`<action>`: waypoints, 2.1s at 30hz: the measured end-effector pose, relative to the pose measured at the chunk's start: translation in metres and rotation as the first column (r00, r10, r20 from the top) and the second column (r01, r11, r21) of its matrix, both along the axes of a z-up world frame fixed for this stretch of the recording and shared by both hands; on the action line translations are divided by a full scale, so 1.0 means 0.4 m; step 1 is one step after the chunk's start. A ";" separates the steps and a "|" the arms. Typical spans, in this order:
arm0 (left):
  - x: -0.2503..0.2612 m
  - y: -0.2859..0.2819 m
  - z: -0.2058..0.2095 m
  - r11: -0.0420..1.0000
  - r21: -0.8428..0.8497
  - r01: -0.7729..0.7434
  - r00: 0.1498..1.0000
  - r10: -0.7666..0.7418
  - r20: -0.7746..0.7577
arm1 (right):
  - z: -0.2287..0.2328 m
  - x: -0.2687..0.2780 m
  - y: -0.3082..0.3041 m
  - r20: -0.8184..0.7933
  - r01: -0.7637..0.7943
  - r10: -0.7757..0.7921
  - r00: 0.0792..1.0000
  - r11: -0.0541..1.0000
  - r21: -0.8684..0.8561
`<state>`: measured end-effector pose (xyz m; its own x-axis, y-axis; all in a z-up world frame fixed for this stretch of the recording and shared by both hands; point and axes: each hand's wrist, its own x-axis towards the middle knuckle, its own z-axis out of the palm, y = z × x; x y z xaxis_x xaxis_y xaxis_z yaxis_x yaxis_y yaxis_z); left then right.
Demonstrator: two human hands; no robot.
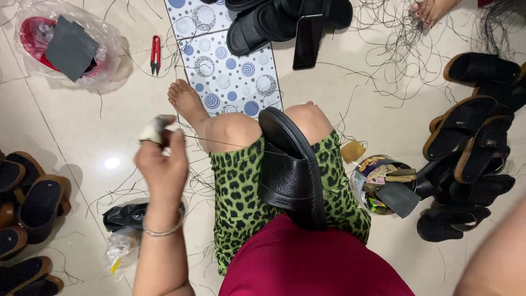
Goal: Hand-stitching the upper strap of a black sandal using a needle and thread.
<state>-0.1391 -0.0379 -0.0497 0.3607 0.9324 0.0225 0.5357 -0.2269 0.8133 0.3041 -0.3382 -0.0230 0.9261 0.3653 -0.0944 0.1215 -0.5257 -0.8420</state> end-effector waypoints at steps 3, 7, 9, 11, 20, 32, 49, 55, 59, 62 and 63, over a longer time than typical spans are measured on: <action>0.004 0.001 0.006 0.946 0.304 0.114 0.974 -0.047 -0.222 | 0.005 -0.015 0.010 0.056 -0.110 0.112 0.992 0.993 -0.045; 0.107 -0.098 0.075 0.901 0.387 0.197 0.975 -0.222 0.019 | 0.021 -0.047 0.030 0.114 -0.212 0.222 0.968 0.973 -0.088; 0.158 -0.144 0.129 0.902 0.036 0.430 0.878 -0.428 0.215 | 0.029 -0.071 0.038 0.159 -0.304 0.323 0.933 0.943 -0.133; 0.145 -0.149 0.118 0.892 -0.033 0.451 0.893 -0.451 -0.006 | 0.036 -0.104 0.048 0.180 -0.338 0.362 0.915 0.929 -0.148; 0.135 -0.139 0.180 0.510 -0.386 0.769 0.628 -0.486 0.608 | 0.127 -0.337 0.277 -0.259 -0.946 0.912 0.317 0.286 -0.152; 0.141 -0.028 -0.059 0.547 0.718 0.430 0.803 -0.596 -0.027 | -0.013 -0.422 0.266 -0.378 -0.252 0.788 0.487 0.541 0.802; -0.132 0.033 -0.030 0.991 0.104 0.079 0.617 0.033 -0.787 | 0.165 -0.255 0.236 0.017 -0.876 0.914 0.405 0.393 -0.280; 0.114 0.023 0.057 0.950 -0.054 0.306 0.926 -0.284 0.249 | 0.207 -0.305 0.296 -0.153 -0.940 0.966 0.208 0.154 -0.304; 0.238 0.026 0.082 0.718 0.027 0.695 0.683 -0.672 0.287 | 0.205 -0.305 0.316 -0.254 -0.942 0.956 0.149 0.059 -0.330; 0.273 0.040 0.081 0.583 0.024 0.812 0.556 -0.786 0.269 | 0.213 -0.303 0.320 -0.300 -0.914 0.945 0.128 -0.005 -0.405; 0.280 0.046 0.081 0.542 0.052 0.839 0.512 -0.817 0.268 | 0.217 -0.302 0.321 -0.325 -0.893 0.938 0.116 -0.045 -0.448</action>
<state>-0.0272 -0.0195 -0.0172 0.9622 0.2156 0.1664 -0.0686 -0.3995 0.9142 0.1831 -0.2099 0.0637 -0.1773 0.8204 -0.5436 0.8497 -0.1511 -0.5052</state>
